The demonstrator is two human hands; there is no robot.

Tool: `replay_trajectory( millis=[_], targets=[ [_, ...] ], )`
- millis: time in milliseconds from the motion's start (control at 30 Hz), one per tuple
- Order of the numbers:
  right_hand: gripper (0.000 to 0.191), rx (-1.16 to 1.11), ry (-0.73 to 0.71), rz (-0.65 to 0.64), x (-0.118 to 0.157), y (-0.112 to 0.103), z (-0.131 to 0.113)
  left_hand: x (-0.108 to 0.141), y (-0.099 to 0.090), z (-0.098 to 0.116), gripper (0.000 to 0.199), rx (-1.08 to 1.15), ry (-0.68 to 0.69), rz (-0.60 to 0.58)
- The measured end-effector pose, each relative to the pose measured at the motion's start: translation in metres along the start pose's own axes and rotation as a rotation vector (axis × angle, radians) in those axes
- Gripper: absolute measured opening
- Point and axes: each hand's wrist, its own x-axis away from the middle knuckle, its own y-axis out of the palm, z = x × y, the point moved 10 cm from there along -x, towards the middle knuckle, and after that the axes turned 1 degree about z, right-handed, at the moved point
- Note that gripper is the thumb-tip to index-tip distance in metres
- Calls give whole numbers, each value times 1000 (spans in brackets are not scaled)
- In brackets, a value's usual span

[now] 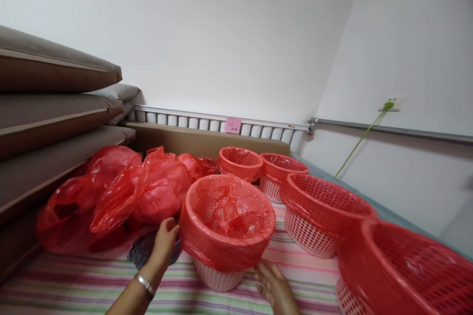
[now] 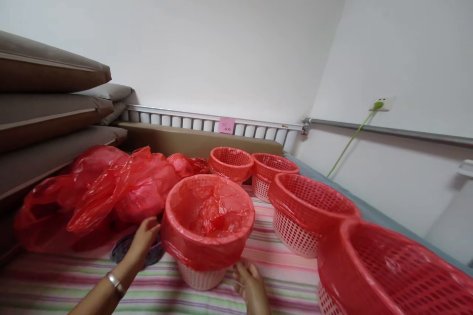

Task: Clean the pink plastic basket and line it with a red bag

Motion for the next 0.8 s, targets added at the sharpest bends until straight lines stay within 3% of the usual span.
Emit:
replay_trajectory(
  millis=[67, 100, 133, 200, 233, 267, 333, 400, 500, 533, 667, 733, 800],
  targets=[
    [51, 124, -221, 198, 4, -27, -40, 14, -1, 52, 39, -93, 198, 33],
    [53, 201, -379, 259, 12, -33, -68, 30, 19, 88, 44, -292, 431, -73],
    [55, 298, -564, 269, 23, -29, -99, 52, 48, 112, 47, -477, 625, -251],
    [56, 572, -962, 146, 57, 9, -153, 97, 104, 124, 49, -769, 866, -629],
    [53, 741, -1139, 29, 75, 37, -168, 110, 121, 122, 52, -889, 917, -716],
    [49, 904, -1281, -99, 93, 66, -173, 117, 134, 117, 43, -987, 944, -761],
    [34, 1166, -1410, -303, 115, 108, -168, 120, 150, 108, 17, -1127, 956, -790],
    [28, 1306, -1406, -392, 128, 129, -162, 122, 153, 109, 22, -1177, 993, -769],
    [25, 1388, -1342, -438, 151, 132, -160, 142, 140, 119, 25, -1203, 1093, -753],
    [22, 1397, -1307, -505, 162, 131, -159, 151, 132, 119, 26, -1224, 1119, -755],
    [19, 1303, -1030, -848, 203, 130, -171, 197, 105, 112, 33, -1192, 1247, -787],
    [18, 1218, -896, -843, 206, 139, -187, 212, 97, 106, 36, -1133, 1267, -813],
    [18, 1179, -770, -854, 198, 158, -187, 217, 95, 100, 37, -1091, 1248, -818]
  ],
)
